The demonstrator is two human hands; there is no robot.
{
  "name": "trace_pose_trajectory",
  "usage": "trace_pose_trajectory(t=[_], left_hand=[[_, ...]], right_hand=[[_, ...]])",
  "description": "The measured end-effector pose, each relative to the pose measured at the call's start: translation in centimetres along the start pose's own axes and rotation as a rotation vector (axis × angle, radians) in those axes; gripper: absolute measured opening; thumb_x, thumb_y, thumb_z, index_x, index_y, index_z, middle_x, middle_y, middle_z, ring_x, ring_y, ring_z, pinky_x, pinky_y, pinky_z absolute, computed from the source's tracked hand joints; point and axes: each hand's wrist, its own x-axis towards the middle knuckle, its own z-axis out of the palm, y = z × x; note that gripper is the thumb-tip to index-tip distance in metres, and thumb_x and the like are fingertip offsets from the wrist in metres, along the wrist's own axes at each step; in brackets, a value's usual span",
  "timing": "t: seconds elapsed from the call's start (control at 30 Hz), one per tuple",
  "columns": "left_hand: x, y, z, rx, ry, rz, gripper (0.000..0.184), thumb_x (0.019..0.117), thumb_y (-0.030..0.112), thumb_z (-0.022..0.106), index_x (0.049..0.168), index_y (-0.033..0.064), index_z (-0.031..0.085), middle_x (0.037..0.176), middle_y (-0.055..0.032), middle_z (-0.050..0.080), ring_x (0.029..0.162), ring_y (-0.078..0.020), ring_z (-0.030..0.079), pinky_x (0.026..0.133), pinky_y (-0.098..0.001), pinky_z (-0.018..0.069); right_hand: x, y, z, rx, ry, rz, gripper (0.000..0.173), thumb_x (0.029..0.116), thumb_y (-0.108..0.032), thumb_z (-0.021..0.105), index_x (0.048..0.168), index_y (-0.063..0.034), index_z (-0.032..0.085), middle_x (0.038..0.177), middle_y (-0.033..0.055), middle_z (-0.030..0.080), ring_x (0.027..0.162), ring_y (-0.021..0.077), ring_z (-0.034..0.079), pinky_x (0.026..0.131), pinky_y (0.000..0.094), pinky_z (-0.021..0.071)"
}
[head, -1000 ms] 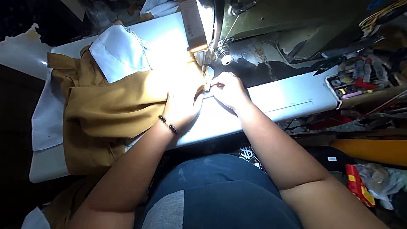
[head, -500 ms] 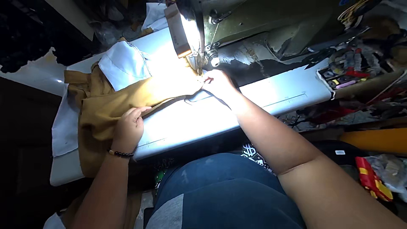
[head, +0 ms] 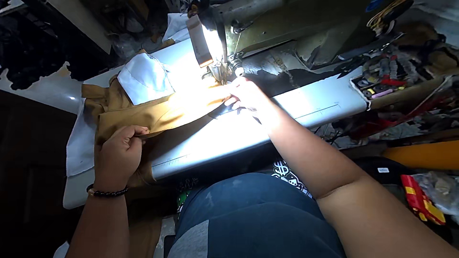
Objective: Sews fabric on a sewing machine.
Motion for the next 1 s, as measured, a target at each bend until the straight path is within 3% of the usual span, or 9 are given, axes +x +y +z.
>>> trace_pose_trajectory(t=[0.13, 0.27, 0.43, 0.53, 0.6, 0.67, 0.73, 0.87, 1.0], left_hand=[[0.4, -0.5, -0.7, -0.022, 0.018, 0.131, 0.026, 0.0989, 0.014, 0.048, 0.109, -0.0016, 0.066, 0.128, -0.0188, 0.063, 0.123, -0.0241, 0.059, 0.102, -0.0435, 0.0490], [0.2, -1.5, -1.3, -0.028, 0.072, 0.166, 0.020, 0.0938, 0.012, 0.052, 0.095, -0.0024, 0.065, 0.135, -0.0211, 0.057, 0.131, -0.0266, 0.052, 0.107, -0.0424, 0.0448], [1.1, 0.7, -0.7, 0.293, -0.306, -0.110, 0.014, 0.0958, 0.006, 0.062, 0.104, 0.0001, 0.072, 0.118, -0.0255, 0.066, 0.113, -0.0465, 0.062, 0.090, -0.0695, 0.0470], [2.4, 6.6, 1.1, 0.215, -0.270, 0.049, 0.023, 0.0958, 0.006, 0.060, 0.116, 0.0029, 0.071, 0.110, -0.0224, 0.069, 0.097, -0.0426, 0.067, 0.080, -0.0647, 0.0525], [3.7, 10.1, 3.7, -0.046, -0.190, 0.362, 0.025, 0.0932, 0.002, 0.057, 0.111, 0.0026, 0.074, 0.095, -0.0154, 0.072, 0.081, -0.0283, 0.068, 0.073, -0.0500, 0.0553], [6.4, 12.5, 7.4, -0.209, -0.237, 0.541, 0.030, 0.0972, 0.005, 0.051, 0.118, 0.0065, 0.072, 0.109, -0.0092, 0.076, 0.101, -0.0216, 0.072, 0.090, -0.0455, 0.0563], [8.9, 12.9, 11.6, -0.155, -0.244, 0.496, 0.025, 0.1004, 0.015, 0.050, 0.115, 0.0044, 0.067, 0.109, -0.0142, 0.070, 0.109, -0.0305, 0.064, 0.098, -0.0516, 0.0459], [9.1, 11.5, 16.5, -0.045, -0.207, 0.281, 0.038, 0.0960, 0.038, 0.061, 0.108, 0.0030, 0.070, 0.117, -0.0187, 0.068, 0.114, -0.0357, 0.064, 0.097, -0.0559, 0.0489], [7.3, 11.5, 16.5, -0.041, -0.249, 0.286, 0.032, 0.0986, 0.039, 0.059, 0.113, 0.0120, 0.070, 0.105, -0.0115, 0.070, 0.099, -0.0300, 0.068, 0.079, -0.0532, 0.0530]], right_hand=[[-0.1, -0.6, 0.7, 0.306, -0.063, 0.109, 0.031, 0.1104, -0.022, 0.046, 0.139, -0.0118, 0.037, 0.126, 0.0161, 0.059, 0.081, 0.0239, 0.072, 0.059, 0.0344, 0.0609], [-2.4, 0.2, 0.3, 0.223, -0.158, 0.182, 0.038, 0.1083, -0.020, 0.050, 0.141, -0.0127, 0.032, 0.105, 0.0145, 0.062, 0.070, 0.0213, 0.068, 0.056, 0.0353, 0.0599], [-9.1, 3.2, 0.5, 0.115, -0.296, 0.172, 0.007, 0.1060, -0.011, 0.054, 0.108, -0.0044, 0.056, 0.079, 0.0033, 0.063, 0.059, 0.0088, 0.064, 0.059, 0.0239, 0.0583], [-9.7, 3.7, 0.3, -0.015, -0.231, 0.045, 0.008, 0.1031, -0.008, 0.060, 0.100, -0.0024, 0.065, 0.079, 0.0021, 0.068, 0.063, 0.0072, 0.067, 0.062, 0.0232, 0.0600], [-9.7, 4.0, 0.3, -0.004, -0.173, 0.012, 0.010, 0.1026, -0.009, 0.061, 0.103, -0.0018, 0.068, 0.083, 0.0033, 0.070, 0.063, 0.0082, 0.067, 0.062, 0.0245, 0.0606], [-10.0, 4.1, 0.4, 0.096, -0.176, 0.049, 0.009, 0.1038, -0.007, 0.056, 0.106, -0.0012, 0.064, 0.086, 0.0050, 0.068, 0.066, 0.0105, 0.067, 0.064, 0.0262, 0.0604], [-10.3, 4.3, 0.6, 0.208, -0.146, 0.070, 0.006, 0.1024, 0.000, 0.054, 0.100, -0.0014, 0.060, 0.078, 0.0052, 0.067, 0.062, 0.0112, 0.067, 0.062, 0.0257, 0.0599], [-10.2, 4.5, 0.1, 0.178, -0.123, 0.061, 0.014, 0.0974, 0.006, 0.059, 0.110, 0.0009, 0.059, 0.075, 0.0055, 0.068, 0.060, 0.0104, 0.066, 0.061, 0.0239, 0.0587], [-9.2, 5.4, -0.7, -0.518, 0.014, -0.363, 0.030, 0.0905, 0.000, 0.066, 0.120, -0.0026, 0.067, 0.095, 0.0053, 0.072, 0.071, 0.0116, 0.065, 0.067, 0.0310, 0.0570]])
